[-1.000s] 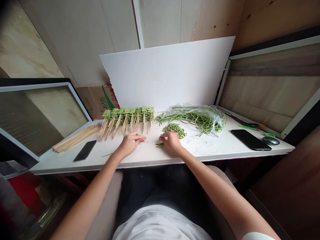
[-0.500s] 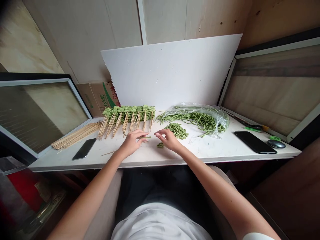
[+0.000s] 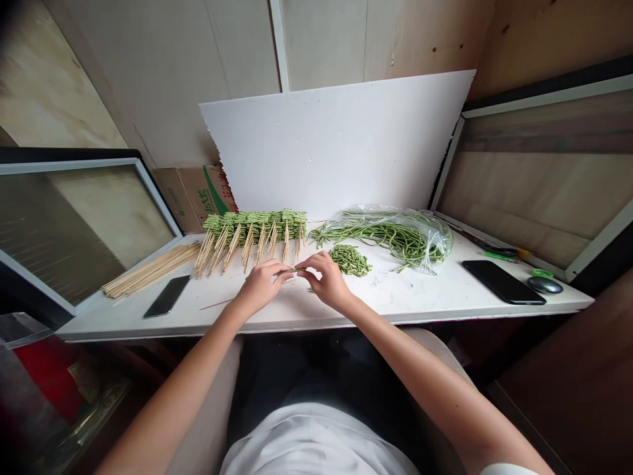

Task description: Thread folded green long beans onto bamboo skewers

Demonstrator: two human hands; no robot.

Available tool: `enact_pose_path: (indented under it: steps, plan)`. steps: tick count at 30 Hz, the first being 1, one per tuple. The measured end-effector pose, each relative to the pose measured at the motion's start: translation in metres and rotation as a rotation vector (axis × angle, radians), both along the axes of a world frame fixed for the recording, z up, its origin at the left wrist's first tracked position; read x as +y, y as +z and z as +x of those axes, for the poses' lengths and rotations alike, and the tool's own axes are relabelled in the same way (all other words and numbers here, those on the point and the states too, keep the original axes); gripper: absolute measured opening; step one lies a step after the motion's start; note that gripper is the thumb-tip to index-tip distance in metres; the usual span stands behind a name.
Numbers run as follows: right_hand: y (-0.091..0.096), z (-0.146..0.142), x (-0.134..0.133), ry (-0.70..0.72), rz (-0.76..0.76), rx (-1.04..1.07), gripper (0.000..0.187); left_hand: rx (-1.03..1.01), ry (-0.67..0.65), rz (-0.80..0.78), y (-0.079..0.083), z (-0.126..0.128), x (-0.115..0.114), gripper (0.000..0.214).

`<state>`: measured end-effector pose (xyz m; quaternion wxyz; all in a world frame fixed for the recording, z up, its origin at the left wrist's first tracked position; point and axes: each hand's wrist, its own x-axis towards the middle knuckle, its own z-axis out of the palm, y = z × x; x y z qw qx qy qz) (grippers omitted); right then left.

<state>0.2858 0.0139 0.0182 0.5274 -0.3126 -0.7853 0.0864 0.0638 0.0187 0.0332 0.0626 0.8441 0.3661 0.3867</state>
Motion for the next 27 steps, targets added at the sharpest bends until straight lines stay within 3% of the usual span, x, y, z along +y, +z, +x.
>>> enact_pose_path:
  steps: [11, 19, 27]
  plan:
    - [-0.002, -0.006, -0.004, -0.059, 0.090, -0.025, 0.010, 0.036, 0.084, 0.146, -0.006, 0.013, -0.004, 0.019]
    - [-0.006, -0.002, -0.001, -0.151, 0.193, -0.035, 0.009, 0.023, 0.104, -0.009, -0.014, 0.027, -0.012, 0.044]
    - [-0.005, -0.004, -0.001, -0.113, 0.155, 0.051, 0.006, -0.043, 0.100, -0.017, -0.005, 0.022, -0.013, 0.018]
